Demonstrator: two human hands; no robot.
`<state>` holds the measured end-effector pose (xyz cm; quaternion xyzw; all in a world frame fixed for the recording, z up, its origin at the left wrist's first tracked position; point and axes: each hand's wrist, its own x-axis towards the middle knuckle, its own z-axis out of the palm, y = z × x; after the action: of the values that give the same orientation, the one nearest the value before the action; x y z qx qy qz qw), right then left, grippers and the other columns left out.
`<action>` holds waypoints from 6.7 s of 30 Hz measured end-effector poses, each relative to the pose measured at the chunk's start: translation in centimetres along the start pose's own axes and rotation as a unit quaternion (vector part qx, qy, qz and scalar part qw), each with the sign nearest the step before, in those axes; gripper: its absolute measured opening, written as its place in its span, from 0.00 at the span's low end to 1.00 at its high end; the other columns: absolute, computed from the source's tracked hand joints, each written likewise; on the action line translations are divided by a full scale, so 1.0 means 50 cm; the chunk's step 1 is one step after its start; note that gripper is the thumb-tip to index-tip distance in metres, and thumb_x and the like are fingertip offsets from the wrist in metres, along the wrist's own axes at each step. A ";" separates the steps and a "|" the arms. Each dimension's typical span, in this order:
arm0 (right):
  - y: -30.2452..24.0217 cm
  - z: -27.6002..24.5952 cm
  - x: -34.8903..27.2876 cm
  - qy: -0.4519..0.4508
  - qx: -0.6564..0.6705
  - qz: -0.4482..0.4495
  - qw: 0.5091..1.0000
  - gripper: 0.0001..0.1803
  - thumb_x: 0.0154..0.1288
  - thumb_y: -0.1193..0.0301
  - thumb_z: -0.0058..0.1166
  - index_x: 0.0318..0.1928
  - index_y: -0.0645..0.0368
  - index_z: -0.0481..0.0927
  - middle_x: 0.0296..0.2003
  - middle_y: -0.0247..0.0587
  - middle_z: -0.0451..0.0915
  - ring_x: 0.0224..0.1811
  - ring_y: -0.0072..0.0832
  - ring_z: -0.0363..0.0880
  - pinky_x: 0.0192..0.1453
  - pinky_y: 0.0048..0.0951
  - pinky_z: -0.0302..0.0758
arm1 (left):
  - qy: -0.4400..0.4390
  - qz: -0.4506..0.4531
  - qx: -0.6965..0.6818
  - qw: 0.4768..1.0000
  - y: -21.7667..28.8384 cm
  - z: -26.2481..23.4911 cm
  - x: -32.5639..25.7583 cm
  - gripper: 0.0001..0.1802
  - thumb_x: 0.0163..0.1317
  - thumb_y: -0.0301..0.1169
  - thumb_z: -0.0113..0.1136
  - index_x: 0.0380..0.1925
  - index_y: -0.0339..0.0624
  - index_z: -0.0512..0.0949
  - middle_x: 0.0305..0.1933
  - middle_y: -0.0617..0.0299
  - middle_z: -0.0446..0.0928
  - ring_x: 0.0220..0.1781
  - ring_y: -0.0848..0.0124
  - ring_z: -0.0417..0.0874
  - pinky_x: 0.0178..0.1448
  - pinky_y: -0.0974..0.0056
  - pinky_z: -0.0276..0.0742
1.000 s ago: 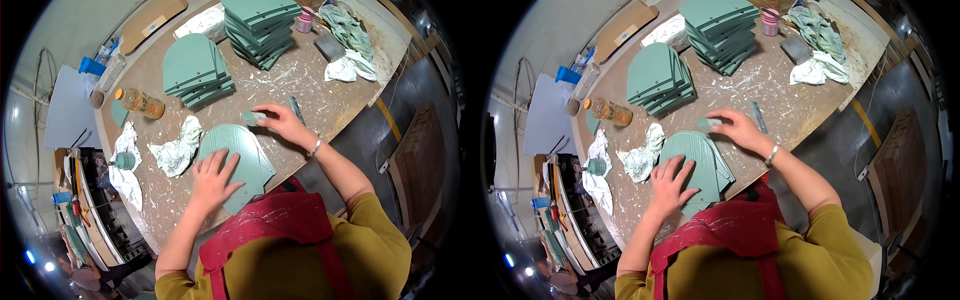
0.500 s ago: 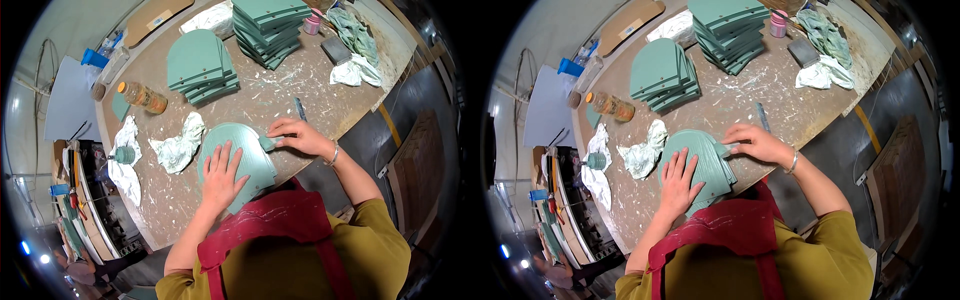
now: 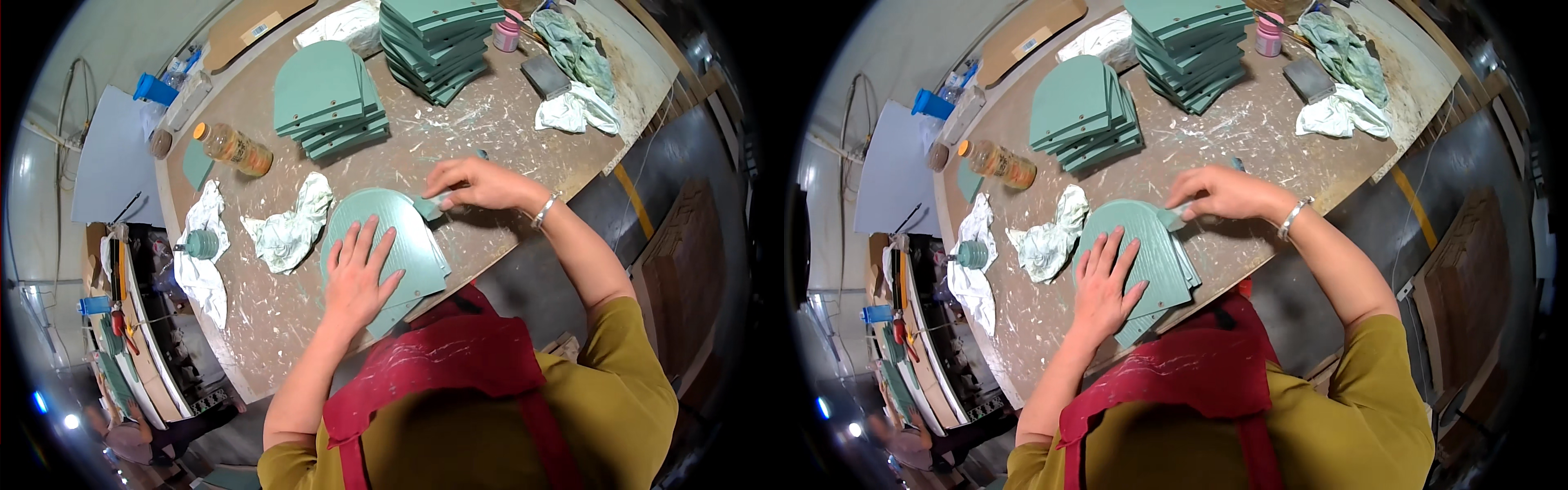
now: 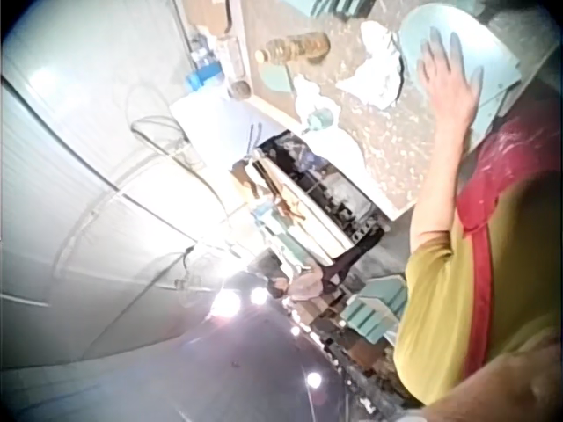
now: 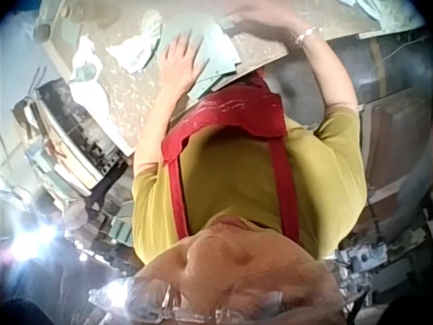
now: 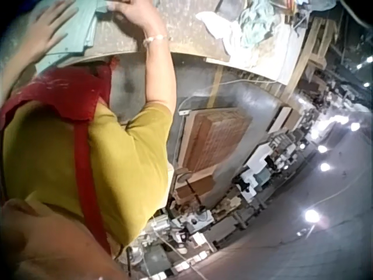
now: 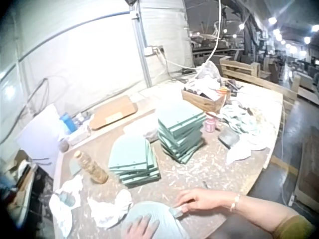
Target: The person wipes green wooden panels with a cloth and a block, handling one panel at a time from a stack on a workbench.
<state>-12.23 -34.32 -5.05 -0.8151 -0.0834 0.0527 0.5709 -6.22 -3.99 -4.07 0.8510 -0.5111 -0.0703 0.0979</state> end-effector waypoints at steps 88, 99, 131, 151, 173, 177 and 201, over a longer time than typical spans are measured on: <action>-0.185 0.481 -0.138 0.387 0.040 0.061 0.919 0.17 0.63 0.76 0.62 0.52 0.65 0.80 0.47 0.43 0.78 0.51 0.31 0.76 0.59 0.30 0.71 | 0.050 0.208 -0.014 0.977 -0.103 0.032 0.148 0.36 0.71 0.55 0.50 0.72 0.48 0.62 0.79 0.52 0.54 0.79 0.52 0.55 0.78 0.45 0.51; -0.212 0.497 -0.053 0.345 -0.328 0.049 0.878 0.17 0.55 0.75 0.66 0.46 0.60 0.79 0.39 0.45 0.71 0.38 0.41 0.76 0.42 0.37 0.75 | 0.062 0.203 -0.014 0.977 -0.102 0.031 0.147 0.36 0.71 0.53 0.49 0.72 0.48 0.62 0.80 0.52 0.52 0.80 0.52 0.53 0.79 0.45 0.49; -0.159 0.149 -0.185 0.110 -0.216 0.086 0.966 0.15 0.59 0.80 0.62 0.49 0.61 0.82 0.46 0.42 0.78 0.51 0.41 0.78 0.52 0.37 0.76 | 0.027 0.191 0.010 0.981 -0.100 0.010 0.141 0.38 0.70 0.52 0.50 0.72 0.40 0.60 0.79 0.51 0.53 0.80 0.53 0.53 0.80 0.46 0.48; -0.185 0.194 -0.164 0.393 0.176 0.126 0.894 0.18 0.70 0.73 0.58 0.59 0.62 0.78 0.47 0.33 0.81 0.50 0.20 0.77 0.55 0.23 0.74 | 0.205 -0.064 0.010 0.977 -0.346 0.067 0.051 0.32 0.66 0.42 0.61 0.68 0.48 0.67 0.73 0.45 0.64 0.72 0.42 0.64 0.74 0.43 0.58; -0.043 0.184 0.160 0.235 0.445 0.044 0.863 0.15 0.74 0.70 0.54 0.57 0.63 0.76 0.52 0.39 0.81 0.55 0.28 0.80 0.63 0.36 0.78 | 0.088 0.290 0.007 0.953 -0.019 0.031 0.003 0.27 0.62 0.35 0.57 0.64 0.52 0.73 0.70 0.66 0.70 0.69 0.60 0.70 0.70 0.41 0.62; -0.044 0.186 0.157 0.221 0.430 0.045 0.874 0.15 0.74 0.70 0.54 0.56 0.63 0.76 0.51 0.37 0.81 0.54 0.25 0.80 0.62 0.33 0.79 | 0.077 0.324 -0.039 0.942 -0.025 0.037 -0.088 0.19 0.59 0.31 0.56 0.52 0.46 0.79 0.60 0.64 0.77 0.61 0.61 0.76 0.65 0.46 0.66; -0.061 0.194 0.147 0.215 0.404 0.047 0.888 0.16 0.73 0.69 0.55 0.57 0.63 0.77 0.51 0.36 0.81 0.53 0.22 0.80 0.60 0.27 0.76 | 0.153 -0.087 -0.263 0.948 -0.275 0.026 -0.096 0.18 0.69 0.32 0.56 0.56 0.40 0.77 0.55 0.53 0.79 0.50 0.57 0.80 0.54 0.58 0.75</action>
<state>-6.99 -22.90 -5.46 -0.5083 0.1084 -0.0674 0.8517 3.01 6.44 -8.51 0.8366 -0.3772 -0.0794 0.3893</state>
